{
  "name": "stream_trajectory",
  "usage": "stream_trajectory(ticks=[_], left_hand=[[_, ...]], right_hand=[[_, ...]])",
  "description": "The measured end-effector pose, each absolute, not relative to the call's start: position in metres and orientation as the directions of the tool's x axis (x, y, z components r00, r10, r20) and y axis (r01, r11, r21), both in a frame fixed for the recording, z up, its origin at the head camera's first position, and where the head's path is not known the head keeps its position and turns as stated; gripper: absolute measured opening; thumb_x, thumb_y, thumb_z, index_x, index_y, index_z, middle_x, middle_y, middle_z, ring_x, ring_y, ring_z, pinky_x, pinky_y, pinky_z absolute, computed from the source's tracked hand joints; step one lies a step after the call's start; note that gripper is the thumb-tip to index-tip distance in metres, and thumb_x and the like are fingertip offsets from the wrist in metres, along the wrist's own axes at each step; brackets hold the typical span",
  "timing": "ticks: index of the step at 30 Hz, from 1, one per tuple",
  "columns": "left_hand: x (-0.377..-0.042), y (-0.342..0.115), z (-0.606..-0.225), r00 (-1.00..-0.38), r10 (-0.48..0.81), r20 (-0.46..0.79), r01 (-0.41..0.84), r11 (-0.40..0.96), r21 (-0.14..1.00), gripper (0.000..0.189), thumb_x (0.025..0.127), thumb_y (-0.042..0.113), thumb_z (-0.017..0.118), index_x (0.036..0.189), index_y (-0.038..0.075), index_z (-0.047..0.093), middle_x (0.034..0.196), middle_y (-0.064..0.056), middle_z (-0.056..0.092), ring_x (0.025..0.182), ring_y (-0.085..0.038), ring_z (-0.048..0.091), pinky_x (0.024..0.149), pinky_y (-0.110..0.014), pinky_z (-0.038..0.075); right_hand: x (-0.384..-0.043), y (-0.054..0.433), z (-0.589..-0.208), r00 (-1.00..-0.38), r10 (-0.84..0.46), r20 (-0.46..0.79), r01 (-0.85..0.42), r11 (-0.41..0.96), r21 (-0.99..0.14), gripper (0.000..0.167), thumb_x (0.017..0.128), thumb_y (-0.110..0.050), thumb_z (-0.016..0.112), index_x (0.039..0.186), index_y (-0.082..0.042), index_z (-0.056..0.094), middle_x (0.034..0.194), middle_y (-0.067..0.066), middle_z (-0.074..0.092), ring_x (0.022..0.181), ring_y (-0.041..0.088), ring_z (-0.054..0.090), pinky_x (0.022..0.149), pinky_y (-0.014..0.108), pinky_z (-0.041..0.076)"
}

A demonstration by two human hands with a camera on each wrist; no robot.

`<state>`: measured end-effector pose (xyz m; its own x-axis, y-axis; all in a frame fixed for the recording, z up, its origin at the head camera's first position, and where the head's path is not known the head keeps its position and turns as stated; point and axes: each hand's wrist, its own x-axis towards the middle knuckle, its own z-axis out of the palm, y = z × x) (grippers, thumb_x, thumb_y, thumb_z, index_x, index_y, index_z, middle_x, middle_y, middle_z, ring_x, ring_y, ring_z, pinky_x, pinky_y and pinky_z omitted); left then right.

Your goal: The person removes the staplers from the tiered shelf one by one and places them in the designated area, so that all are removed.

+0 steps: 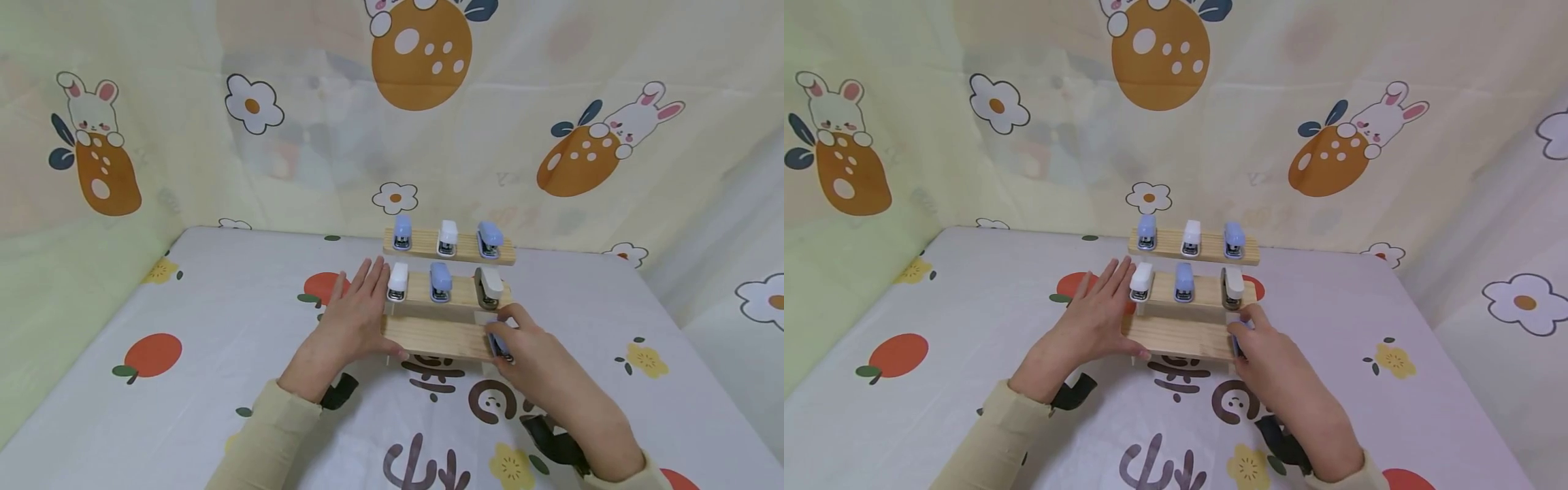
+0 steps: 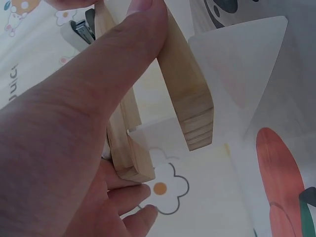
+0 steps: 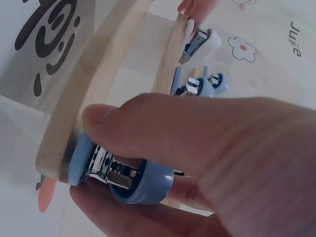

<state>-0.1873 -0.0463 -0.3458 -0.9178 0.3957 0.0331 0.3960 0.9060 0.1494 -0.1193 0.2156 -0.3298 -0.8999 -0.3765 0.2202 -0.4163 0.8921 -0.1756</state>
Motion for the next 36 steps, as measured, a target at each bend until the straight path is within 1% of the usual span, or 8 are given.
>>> stream_trajectory(ticks=[7,15,18,21,31,36], left_hand=[[-0.186,-0.045,-0.344,-0.922,0.386,0.016,0.384,0.911,0.150,0.141,0.058,0.073,0.082,0.160,0.006,0.009,0.168,-0.009,0.007,0.156,-0.027,0.006,0.124,-0.058,0.011],[-0.187,-0.044,-0.345,-0.927,0.376,0.007,0.373,0.917,0.144,0.142,0.058,0.074,0.081,0.160,0.007,0.006,0.169,-0.008,0.004,0.156,-0.027,0.006,0.123,-0.058,0.013],[-0.187,-0.044,-0.345,-0.929,0.371,0.009,0.368,0.919,0.142,0.143,0.058,0.074,0.081,0.160,0.007,0.006,0.169,-0.007,0.005,0.156,-0.026,0.007,0.123,-0.058,0.014],[-0.187,-0.045,-0.345,-0.928,0.372,0.010,0.369,0.917,0.150,0.143,0.058,0.074,0.081,0.160,0.007,0.007,0.169,-0.007,0.004,0.156,-0.026,0.007,0.123,-0.058,0.013],[-0.188,-0.046,-0.347,-0.927,0.376,0.003,0.371,0.914,0.164,0.142,0.058,0.072,0.082,0.160,0.008,0.008,0.169,-0.007,0.006,0.156,-0.026,0.006,0.123,-0.057,0.013],[-0.187,-0.047,-0.346,-0.925,0.380,0.017,0.377,0.911,0.168,0.141,0.057,0.071,0.083,0.160,0.007,0.010,0.168,-0.008,0.007,0.156,-0.027,0.007,0.123,-0.058,0.013]], right_hand=[[-0.118,0.223,-0.322,-0.904,-0.372,0.212,-0.410,0.894,-0.179,0.040,0.075,-0.002,0.081,0.113,-0.001,0.069,0.121,0.020,0.054,0.069,0.015,0.057,0.054,0.026,0.048],[-0.119,0.236,-0.310,-0.938,-0.317,0.141,-0.342,0.914,-0.217,0.039,0.077,-0.005,0.080,0.114,0.000,0.069,0.120,0.020,0.054,0.078,0.020,0.060,0.060,0.028,0.051],[-0.120,0.239,-0.309,-0.940,-0.320,0.118,-0.340,0.912,-0.230,0.037,0.078,-0.005,0.079,0.113,0.000,0.069,0.119,0.020,0.054,0.078,0.021,0.059,0.059,0.027,0.050],[-0.121,0.242,-0.308,-0.944,-0.313,0.108,-0.330,0.917,-0.224,0.037,0.078,-0.006,0.079,0.113,0.001,0.069,0.119,0.020,0.054,0.078,0.021,0.059,0.059,0.028,0.051],[-0.138,0.256,-0.312,-0.946,-0.312,0.085,-0.323,0.925,-0.202,0.035,0.078,-0.006,0.078,0.110,0.003,0.069,0.116,0.025,0.054,0.084,0.030,0.062,0.067,0.043,0.055],[-0.151,0.259,-0.316,-0.955,-0.285,0.083,-0.296,0.932,-0.209,0.035,0.079,-0.007,0.077,0.111,0.005,0.068,0.116,0.027,0.054,0.087,0.035,0.062,0.071,0.049,0.056]])
